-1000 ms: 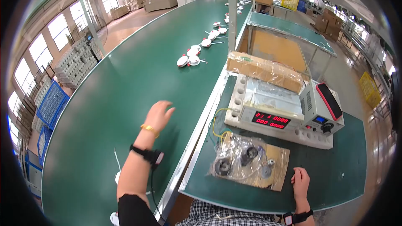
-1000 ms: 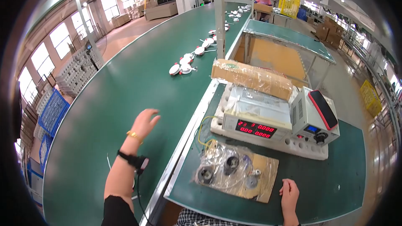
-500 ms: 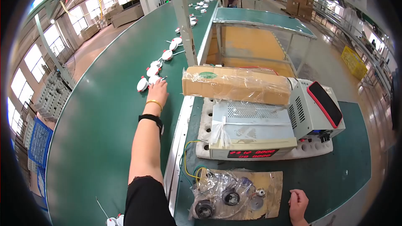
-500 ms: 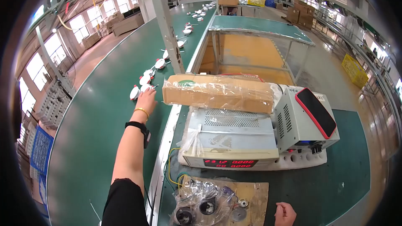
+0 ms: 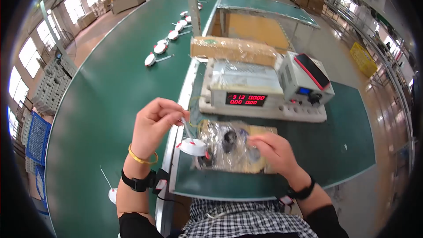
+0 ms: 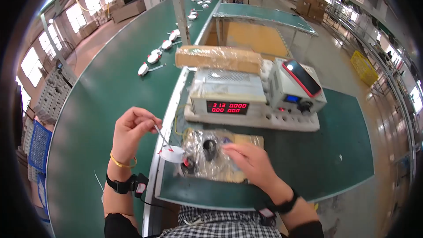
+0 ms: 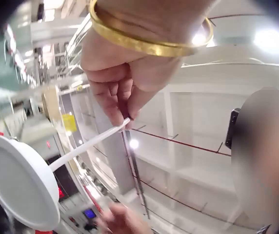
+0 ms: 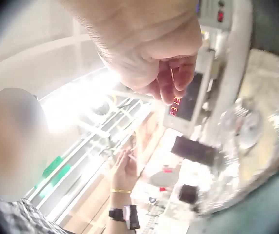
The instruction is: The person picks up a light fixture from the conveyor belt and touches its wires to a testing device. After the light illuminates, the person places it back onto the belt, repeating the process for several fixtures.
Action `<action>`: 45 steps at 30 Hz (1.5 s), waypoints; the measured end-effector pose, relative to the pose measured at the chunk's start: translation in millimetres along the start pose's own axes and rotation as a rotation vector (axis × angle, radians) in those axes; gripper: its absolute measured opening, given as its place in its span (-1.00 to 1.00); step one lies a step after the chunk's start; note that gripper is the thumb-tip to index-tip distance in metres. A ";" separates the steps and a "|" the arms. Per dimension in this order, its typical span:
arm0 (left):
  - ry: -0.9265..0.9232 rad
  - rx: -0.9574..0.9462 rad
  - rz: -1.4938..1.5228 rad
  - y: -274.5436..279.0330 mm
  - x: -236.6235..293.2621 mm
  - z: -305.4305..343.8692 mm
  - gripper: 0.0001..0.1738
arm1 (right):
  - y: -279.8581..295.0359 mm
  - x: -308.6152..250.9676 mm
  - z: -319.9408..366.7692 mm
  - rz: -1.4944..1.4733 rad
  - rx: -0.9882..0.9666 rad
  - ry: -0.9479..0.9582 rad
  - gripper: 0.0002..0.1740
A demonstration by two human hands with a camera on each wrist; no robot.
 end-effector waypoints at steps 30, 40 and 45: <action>0.065 -0.112 0.237 -180.8 -10.4 74.7 -0.88 | -1.0 -12.0 96.3 -0.224 0.174 -0.149 -0.84; -0.058 -0.093 0.068 -176.8 -48.1 89.7 -0.72 | 19.4 0.8 86.2 -0.378 0.378 -0.098 -0.81; 0.518 -0.272 0.599 -209.9 -109.6 155.3 -0.48 | 35.3 5.4 82.4 -0.441 0.513 -0.008 -0.81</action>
Point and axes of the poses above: each hand's wrist, its own z-axis away from the middle knuckle, its own y-axis out of the back of the hand, x = y × z, the point moved 9 cm from there along -z, towards the middle knuckle, and after that the axes turned 7 degrees about -z, right-handed, at the moved point
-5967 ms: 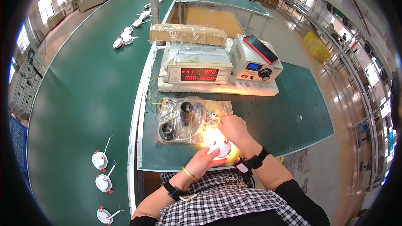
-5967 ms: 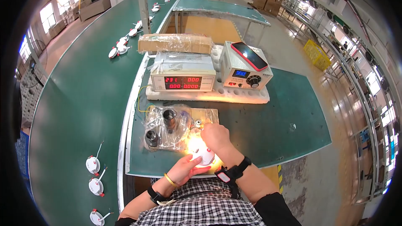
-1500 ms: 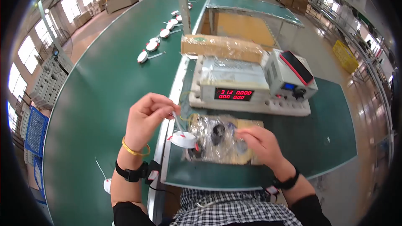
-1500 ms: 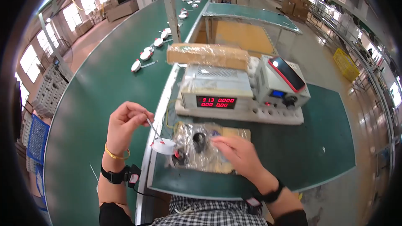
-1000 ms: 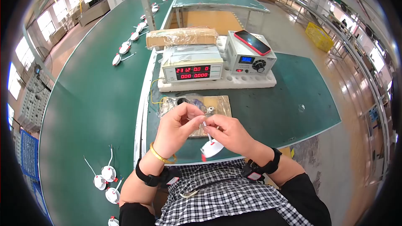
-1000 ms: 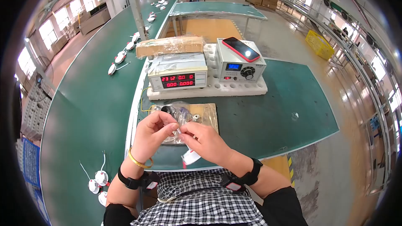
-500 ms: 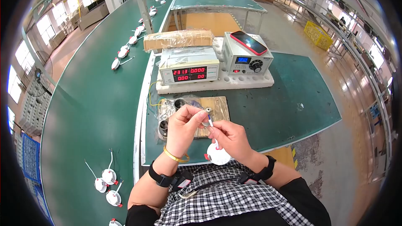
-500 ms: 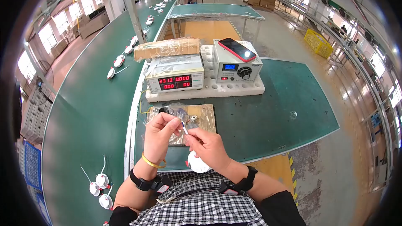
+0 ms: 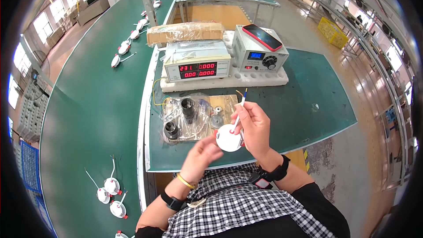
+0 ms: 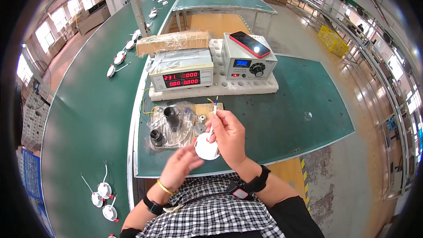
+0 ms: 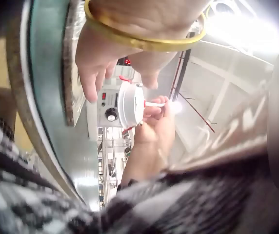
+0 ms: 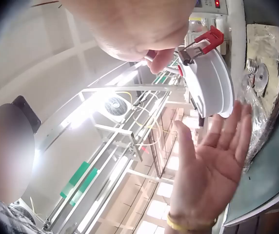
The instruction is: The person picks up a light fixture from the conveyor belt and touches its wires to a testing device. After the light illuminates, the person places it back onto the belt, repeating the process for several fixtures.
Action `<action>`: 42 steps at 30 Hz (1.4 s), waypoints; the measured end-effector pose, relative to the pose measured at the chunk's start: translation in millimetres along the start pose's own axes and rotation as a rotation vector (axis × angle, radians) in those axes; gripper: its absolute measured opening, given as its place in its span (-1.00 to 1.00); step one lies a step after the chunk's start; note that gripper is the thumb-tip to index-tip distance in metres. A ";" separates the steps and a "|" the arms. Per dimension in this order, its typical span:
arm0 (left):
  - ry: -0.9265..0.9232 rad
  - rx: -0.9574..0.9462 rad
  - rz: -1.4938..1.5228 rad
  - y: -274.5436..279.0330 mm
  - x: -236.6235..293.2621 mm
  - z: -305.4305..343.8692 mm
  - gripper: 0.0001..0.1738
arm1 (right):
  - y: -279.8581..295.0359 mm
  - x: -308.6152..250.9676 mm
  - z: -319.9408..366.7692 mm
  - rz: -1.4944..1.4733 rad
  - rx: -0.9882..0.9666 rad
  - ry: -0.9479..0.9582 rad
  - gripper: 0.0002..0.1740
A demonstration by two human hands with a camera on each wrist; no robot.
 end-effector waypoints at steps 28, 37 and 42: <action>0.182 -0.195 0.123 -24.6 -52.3 -17.5 -0.37 | 19.1 72.2 -23.5 1.101 -0.263 -0.152 -0.72; 0.152 -0.125 0.083 -16.9 -56.6 -22.2 -0.48 | 17.9 78.5 -20.8 1.167 -0.277 -0.154 -0.72; 0.152 -0.110 0.033 -13.8 -52.4 -21.8 -0.48 | 17.6 81.7 -23.2 1.207 -0.302 -0.183 -0.72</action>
Point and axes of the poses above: each hand's wrist, its own z-axis away from the middle knuckle, its own y-axis out of the back of the hand, x = y × z, the point moved 9 cm from there along -z, towards the middle knuckle, and after that the axes turned 7 degrees about -z, right-handed, at the moved point
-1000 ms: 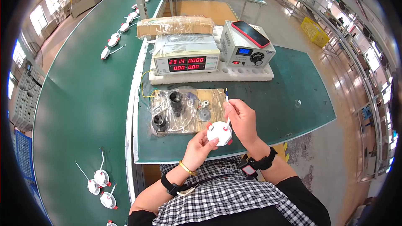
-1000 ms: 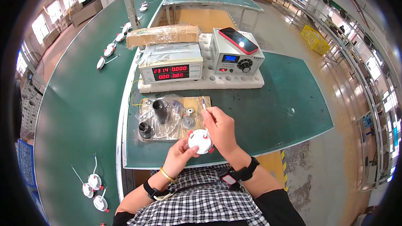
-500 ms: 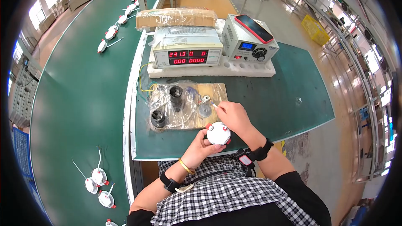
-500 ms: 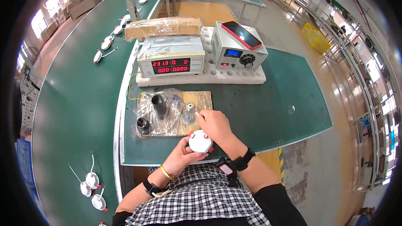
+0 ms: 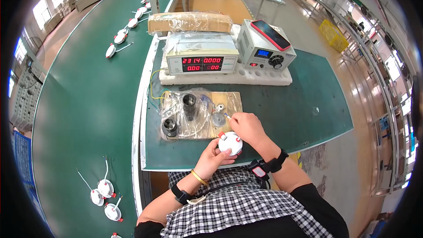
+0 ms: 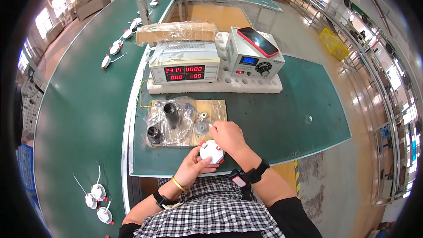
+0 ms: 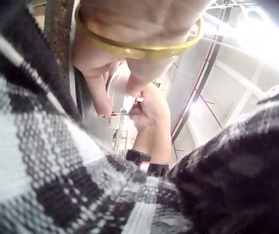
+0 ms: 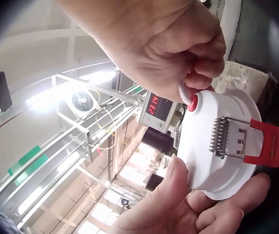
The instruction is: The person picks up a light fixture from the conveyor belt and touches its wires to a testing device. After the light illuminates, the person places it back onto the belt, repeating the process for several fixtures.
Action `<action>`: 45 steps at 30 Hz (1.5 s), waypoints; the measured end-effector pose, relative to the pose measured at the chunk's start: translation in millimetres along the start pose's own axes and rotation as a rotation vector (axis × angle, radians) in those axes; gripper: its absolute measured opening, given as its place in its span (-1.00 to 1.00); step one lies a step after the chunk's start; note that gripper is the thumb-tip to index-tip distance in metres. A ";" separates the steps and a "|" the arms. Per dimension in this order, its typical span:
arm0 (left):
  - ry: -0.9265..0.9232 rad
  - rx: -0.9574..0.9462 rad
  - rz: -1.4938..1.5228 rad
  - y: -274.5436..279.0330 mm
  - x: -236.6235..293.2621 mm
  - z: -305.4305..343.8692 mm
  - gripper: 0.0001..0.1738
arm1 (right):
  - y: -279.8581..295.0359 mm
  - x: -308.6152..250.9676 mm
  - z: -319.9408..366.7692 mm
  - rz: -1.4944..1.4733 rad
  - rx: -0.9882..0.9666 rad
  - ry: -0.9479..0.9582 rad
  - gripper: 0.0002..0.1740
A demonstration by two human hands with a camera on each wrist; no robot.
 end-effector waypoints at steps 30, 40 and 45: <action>0.119 -0.049 0.235 1.6 -13.6 -6.0 -0.58 | -14.0 2.1 -13.9 0.099 -0.045 0.000 -0.73; 0.096 -0.062 0.163 2.9 -16.8 -8.0 -0.53 | -15.5 1.8 -14.1 0.141 -0.054 -0.002 -0.74; 0.120 -0.054 0.155 3.0 -20.4 -7.8 -0.57 | -15.3 2.3 -14.3 0.144 -0.034 0.012 -0.74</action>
Point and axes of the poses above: each hand's wrist, its own z-axis away from the middle knuckle, its own y-axis out of the back of the hand, x = y × z, the point moved 9 cm from there along -z, towards the middle knuckle, and after that the axes turned 7 degrees about -z, right-handed, at the moved point
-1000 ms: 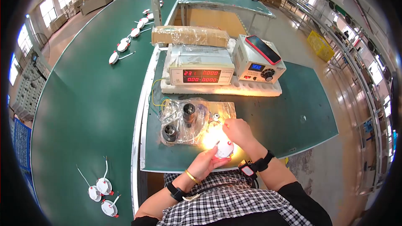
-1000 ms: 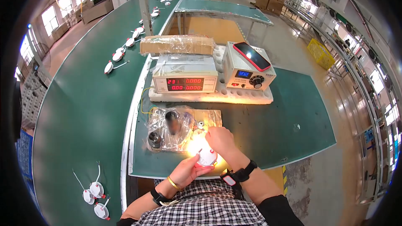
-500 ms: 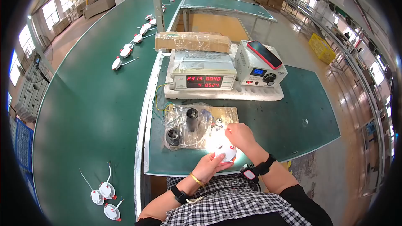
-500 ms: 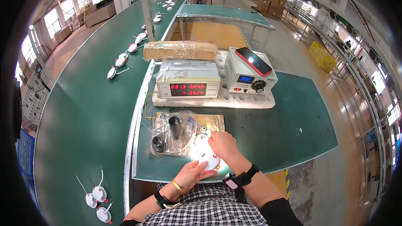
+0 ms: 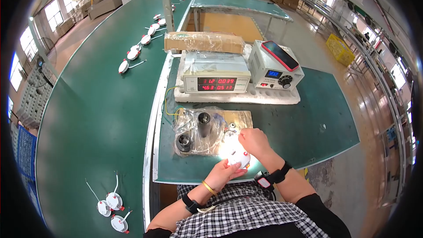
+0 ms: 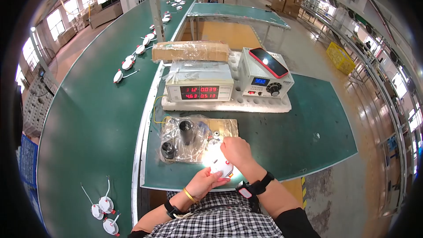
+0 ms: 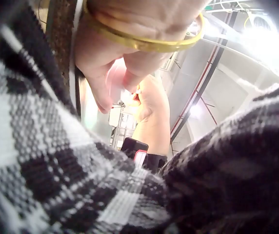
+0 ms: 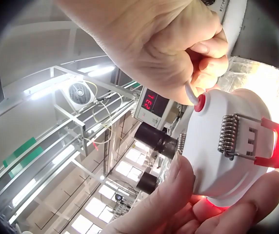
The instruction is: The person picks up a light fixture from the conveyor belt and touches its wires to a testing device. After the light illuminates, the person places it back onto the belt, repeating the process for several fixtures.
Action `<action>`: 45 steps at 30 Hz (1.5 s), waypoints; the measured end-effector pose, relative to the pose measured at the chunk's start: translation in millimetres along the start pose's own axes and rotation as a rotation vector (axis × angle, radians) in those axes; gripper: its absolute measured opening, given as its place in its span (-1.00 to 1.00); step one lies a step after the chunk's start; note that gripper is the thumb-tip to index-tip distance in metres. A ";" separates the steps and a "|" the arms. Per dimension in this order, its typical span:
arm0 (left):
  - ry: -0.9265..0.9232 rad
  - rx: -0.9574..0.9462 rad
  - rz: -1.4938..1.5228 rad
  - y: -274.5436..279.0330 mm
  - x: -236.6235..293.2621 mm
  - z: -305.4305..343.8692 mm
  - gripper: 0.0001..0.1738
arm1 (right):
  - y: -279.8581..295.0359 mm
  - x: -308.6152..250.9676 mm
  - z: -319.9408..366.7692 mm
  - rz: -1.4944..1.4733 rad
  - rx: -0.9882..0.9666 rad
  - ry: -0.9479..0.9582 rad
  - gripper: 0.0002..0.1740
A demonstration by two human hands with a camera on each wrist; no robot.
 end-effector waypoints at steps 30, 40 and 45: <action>0.010 -0.017 0.069 -1.6 4.1 0.8 -0.59 | 5.3 -3.7 2.3 -0.016 0.011 -0.002 -0.75; 0.002 0.027 0.006 0.0 3.3 0.6 -0.60 | 4.5 -4.4 2.1 -0.009 -0.003 -0.008 -0.75; 0.019 0.028 0.010 -2.3 5.4 2.8 -0.59 | 4.1 -3.3 2.2 -0.026 -0.004 -0.007 -0.75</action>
Point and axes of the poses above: each hand's wrist, its own z-axis away from the middle knuckle, its own y-axis out of the back of the hand, x = y × z, the point moved 9 cm from there along -z, towards the middle knuckle, and after that the axes turned 7 degrees about -z, right-handed, at the moved point
